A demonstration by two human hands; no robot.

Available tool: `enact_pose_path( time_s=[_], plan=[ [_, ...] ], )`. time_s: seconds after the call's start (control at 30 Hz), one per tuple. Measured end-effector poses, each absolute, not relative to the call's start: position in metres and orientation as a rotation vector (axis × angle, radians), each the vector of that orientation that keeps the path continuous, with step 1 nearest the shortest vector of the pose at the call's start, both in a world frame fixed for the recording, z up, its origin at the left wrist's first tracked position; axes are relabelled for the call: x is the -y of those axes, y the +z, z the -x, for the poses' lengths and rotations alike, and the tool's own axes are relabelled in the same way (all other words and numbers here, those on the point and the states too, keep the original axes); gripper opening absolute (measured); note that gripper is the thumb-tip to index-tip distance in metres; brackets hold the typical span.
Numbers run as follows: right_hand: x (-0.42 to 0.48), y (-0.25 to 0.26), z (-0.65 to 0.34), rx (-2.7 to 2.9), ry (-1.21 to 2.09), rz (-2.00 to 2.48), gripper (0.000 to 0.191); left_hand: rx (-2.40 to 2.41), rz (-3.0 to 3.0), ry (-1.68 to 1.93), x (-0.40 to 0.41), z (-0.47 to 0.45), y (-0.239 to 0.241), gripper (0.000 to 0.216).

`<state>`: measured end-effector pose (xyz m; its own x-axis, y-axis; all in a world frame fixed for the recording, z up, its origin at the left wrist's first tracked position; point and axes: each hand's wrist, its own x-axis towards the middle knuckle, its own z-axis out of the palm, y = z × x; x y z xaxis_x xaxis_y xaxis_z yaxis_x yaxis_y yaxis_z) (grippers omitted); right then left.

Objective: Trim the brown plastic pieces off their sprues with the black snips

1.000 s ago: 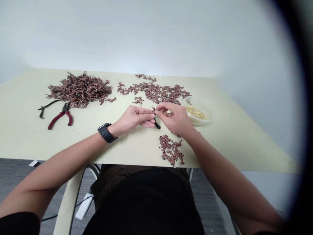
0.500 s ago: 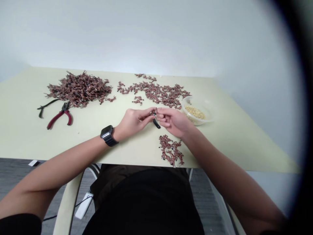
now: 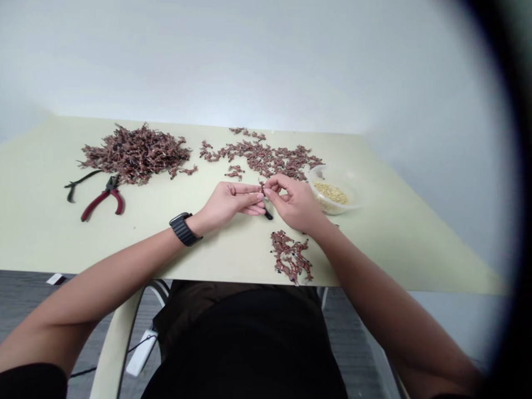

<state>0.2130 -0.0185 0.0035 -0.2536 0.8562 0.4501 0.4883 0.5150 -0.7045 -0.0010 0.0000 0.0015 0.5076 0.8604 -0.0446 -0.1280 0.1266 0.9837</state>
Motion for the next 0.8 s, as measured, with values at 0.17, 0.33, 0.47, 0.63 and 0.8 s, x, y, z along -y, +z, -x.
enact_pose_path(
  time_s=[0.17, 0.33, 0.47, 0.63, 0.8],
  plan=[
    [0.019, 0.005, -0.216, 1.911, 0.562, 1.099, 0.009, -0.718, -1.176, 0.777, -0.003, 0.003, 0.003, 0.034],
    [0.018, 0.007, -0.22, 2.015, 0.385, 1.073, 0.008, -0.725, -1.129, 0.716, -0.008, 0.007, 0.002, 0.032],
    [0.018, 0.008, -0.223, 2.116, 0.313, 0.98, 0.008, -0.717, -1.146, 0.674, -0.009, 0.008, 0.004, 0.032],
    [0.022, 0.007, -0.214, 1.933, 0.554, 1.115, 0.011, -0.726, -1.32, 0.723, -0.004, 0.006, 0.008, 0.044],
    [0.02, 0.002, -0.206, 1.544, 1.228, 1.152, 0.028, -0.763, -1.453, 0.799, -0.004, 0.006, 0.004, 0.046]
  ],
)
